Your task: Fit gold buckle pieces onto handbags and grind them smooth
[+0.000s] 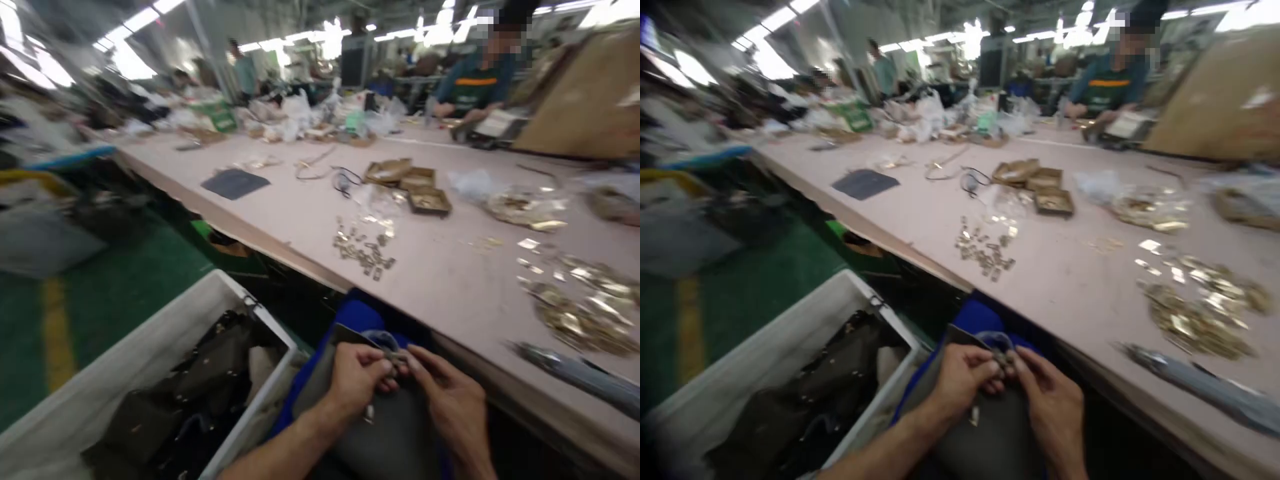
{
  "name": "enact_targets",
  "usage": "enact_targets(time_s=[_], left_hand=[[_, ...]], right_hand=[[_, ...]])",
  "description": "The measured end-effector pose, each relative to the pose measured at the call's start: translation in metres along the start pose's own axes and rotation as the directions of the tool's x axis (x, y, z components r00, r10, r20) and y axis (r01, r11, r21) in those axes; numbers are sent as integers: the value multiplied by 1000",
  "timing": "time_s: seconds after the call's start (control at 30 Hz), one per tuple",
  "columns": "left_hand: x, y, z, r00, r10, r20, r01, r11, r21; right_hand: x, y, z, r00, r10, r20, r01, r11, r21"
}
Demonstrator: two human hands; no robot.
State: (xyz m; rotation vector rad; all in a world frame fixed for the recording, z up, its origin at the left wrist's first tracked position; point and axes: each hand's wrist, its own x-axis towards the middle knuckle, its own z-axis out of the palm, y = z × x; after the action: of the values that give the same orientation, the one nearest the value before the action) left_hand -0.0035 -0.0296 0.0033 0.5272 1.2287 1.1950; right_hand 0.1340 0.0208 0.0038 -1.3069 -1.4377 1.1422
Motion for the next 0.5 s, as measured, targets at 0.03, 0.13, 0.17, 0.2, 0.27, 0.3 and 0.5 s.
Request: enact_targets(time_s=[0.03,0.13,0.17,0.2,0.27,0.3,0.5], left_hand=[[4,-6,5,999,50,-6,-50,999,3],[9,-8,5,993,82,86,-83,996,13],[8,-5,3,991,85,103,-88,996,19],[7,-3,2,990,91,108,-95,995,25],[4,1,0,989,102,104,-106,993,41],[3,2,0,989,106,104,-112,993,49],[2,-1,-1,977,172,123,-182,980,77]], right_hand=[[-8,3,-18,998,59,-11,-59,998,-3],[-17,5,-34,985,174,12,-175,981,90],[-17,5,-32,983,182,16,-183,977,113],[-16,5,-30,983,181,16,-181,975,126],[-15,5,-24,986,163,19,-164,977,137],[-15,5,-23,988,152,27,-154,979,134],[-19,-3,-28,997,53,64,-50,998,-46]])
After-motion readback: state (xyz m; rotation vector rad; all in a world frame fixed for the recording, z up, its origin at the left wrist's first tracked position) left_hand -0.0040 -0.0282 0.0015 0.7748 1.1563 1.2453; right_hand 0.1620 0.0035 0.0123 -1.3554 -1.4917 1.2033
